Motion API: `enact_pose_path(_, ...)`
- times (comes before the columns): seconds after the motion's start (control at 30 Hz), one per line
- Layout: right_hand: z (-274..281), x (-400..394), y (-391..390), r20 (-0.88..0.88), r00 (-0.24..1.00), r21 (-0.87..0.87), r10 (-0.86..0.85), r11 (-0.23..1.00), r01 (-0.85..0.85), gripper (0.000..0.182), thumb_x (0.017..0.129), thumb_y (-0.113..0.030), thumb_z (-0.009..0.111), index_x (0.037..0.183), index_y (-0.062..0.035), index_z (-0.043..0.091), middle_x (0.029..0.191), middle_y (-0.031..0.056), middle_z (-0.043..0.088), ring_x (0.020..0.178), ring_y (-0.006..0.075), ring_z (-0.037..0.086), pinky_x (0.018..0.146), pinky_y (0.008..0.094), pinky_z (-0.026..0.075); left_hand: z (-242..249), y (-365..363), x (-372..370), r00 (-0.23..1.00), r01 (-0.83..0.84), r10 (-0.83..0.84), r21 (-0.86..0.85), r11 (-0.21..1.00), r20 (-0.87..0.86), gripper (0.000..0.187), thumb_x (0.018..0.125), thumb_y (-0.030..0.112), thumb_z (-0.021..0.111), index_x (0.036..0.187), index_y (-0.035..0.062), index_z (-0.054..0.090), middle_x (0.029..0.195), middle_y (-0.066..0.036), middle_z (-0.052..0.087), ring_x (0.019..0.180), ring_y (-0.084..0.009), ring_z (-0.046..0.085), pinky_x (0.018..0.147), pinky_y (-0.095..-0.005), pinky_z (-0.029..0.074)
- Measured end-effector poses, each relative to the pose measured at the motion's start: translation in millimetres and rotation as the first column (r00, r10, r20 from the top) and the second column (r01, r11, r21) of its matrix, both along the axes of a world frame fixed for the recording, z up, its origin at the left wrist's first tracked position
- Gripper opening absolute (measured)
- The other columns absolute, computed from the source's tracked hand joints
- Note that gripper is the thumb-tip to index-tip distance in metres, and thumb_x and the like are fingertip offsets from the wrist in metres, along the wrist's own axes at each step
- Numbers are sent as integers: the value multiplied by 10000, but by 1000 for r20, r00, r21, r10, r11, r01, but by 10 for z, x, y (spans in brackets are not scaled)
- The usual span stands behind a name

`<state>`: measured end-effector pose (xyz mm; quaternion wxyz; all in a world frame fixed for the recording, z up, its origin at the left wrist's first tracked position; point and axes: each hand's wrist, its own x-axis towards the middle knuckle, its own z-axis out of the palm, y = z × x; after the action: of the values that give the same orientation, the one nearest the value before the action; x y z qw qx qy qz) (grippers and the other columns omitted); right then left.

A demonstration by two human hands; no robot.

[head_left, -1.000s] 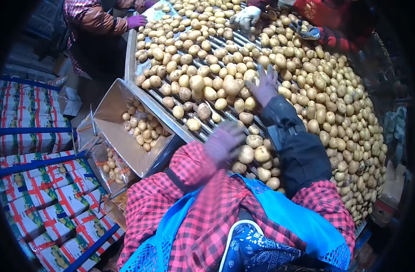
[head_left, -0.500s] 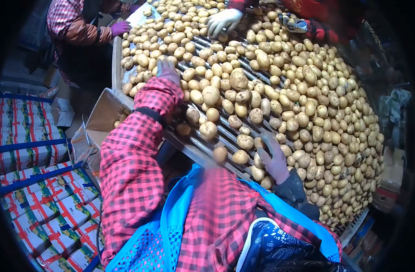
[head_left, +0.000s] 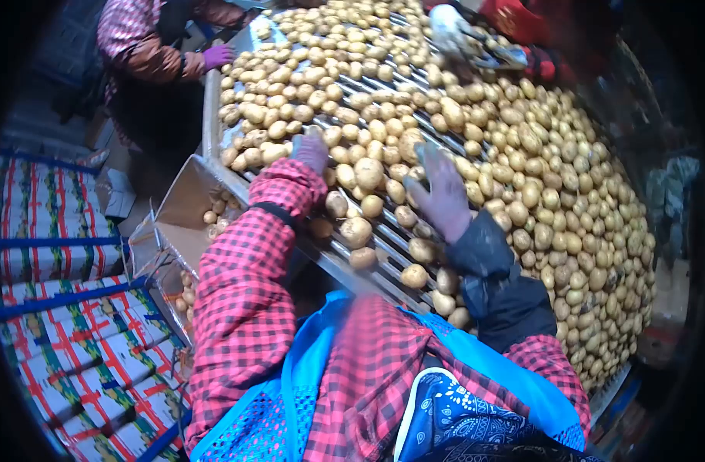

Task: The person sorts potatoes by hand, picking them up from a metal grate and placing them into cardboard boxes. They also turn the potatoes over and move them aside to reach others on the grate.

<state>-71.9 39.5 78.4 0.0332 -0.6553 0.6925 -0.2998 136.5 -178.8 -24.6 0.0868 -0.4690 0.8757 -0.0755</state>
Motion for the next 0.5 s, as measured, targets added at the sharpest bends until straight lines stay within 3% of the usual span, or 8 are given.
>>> enact_pose_path(0.07,-217,-91,-441,-108,994,89,18,996,-9,558,845,-337,673,1295,-24,562,1294,245,556,1203,414,514,1046,478,402,-342,-165,43,995,101,-101,7,995,3,247,875,178,581,1061,44,675,1023,-141,656,886,-298,690,739,-437,532)
enact_pose_path(0.17,-565,-188,-950,-214,975,438,54,898,46,563,797,-345,674,1250,-24,583,1249,263,556,1169,421,510,1010,466,424,48,0,3,990,12,-4,62,998,-138,370,790,241,661,1105,47,650,1100,-148,628,986,-315,636,837,-450,484)
enact_pose_path(0.2,-567,-224,-915,-188,976,321,108,946,-43,564,772,-310,675,1248,-21,585,1236,260,562,1167,415,515,991,465,438,112,58,23,977,-31,44,65,997,-211,419,762,261,688,1119,48,642,1125,-150,619,1019,-320,618,870,-454,469)
enact_pose_path(0.23,-1165,-649,-981,-314,924,91,216,976,-198,598,778,-313,675,1273,5,562,1265,268,552,1209,413,498,1027,478,416,163,108,49,953,-77,91,58,995,-288,471,733,282,714,1134,48,634,1151,-153,609,1053,-326,600,902,-458,453)
enact_pose_path(0.27,-668,-414,-900,-86,995,253,51,967,-28,638,808,-325,660,1321,28,524,1310,273,534,1257,404,478,1070,479,383,287,190,95,911,-122,133,53,991,-392,525,705,303,741,1149,49,625,1176,-155,600,1086,-331,582,935,-462,437)
enact_pose_path(0.37,-1015,-725,-1003,-120,991,182,55,983,-32,587,819,-239,684,1326,17,533,1256,274,570,1193,399,542,1024,437,433,852,813,707,635,-242,88,-89,966,-767,690,619,366,821,1193,51,600,1252,-162,572,1186,-348,528,1033,-474,390)
enact_pose_path(0.43,-1030,-724,-1017,-221,970,151,105,986,-72,575,861,-218,670,1360,15,505,1279,258,564,1206,380,531,1053,417,409,1059,1531,1643,422,-357,-174,-340,870,-890,779,624,360,837,1271,16,573,1287,-170,569,1204,-359,518,1052,-468,381)
enact_pose_path(0.5,-1093,-795,-1058,-180,981,166,79,985,-49,587,860,-207,674,1377,4,496,1321,247,541,1244,366,503,1080,410,382,1484,2216,2781,408,-623,-19,-294,725,-913,557,661,167,805,1169,42,615,1093,-99,620,942,-239,602,833,-363,493)
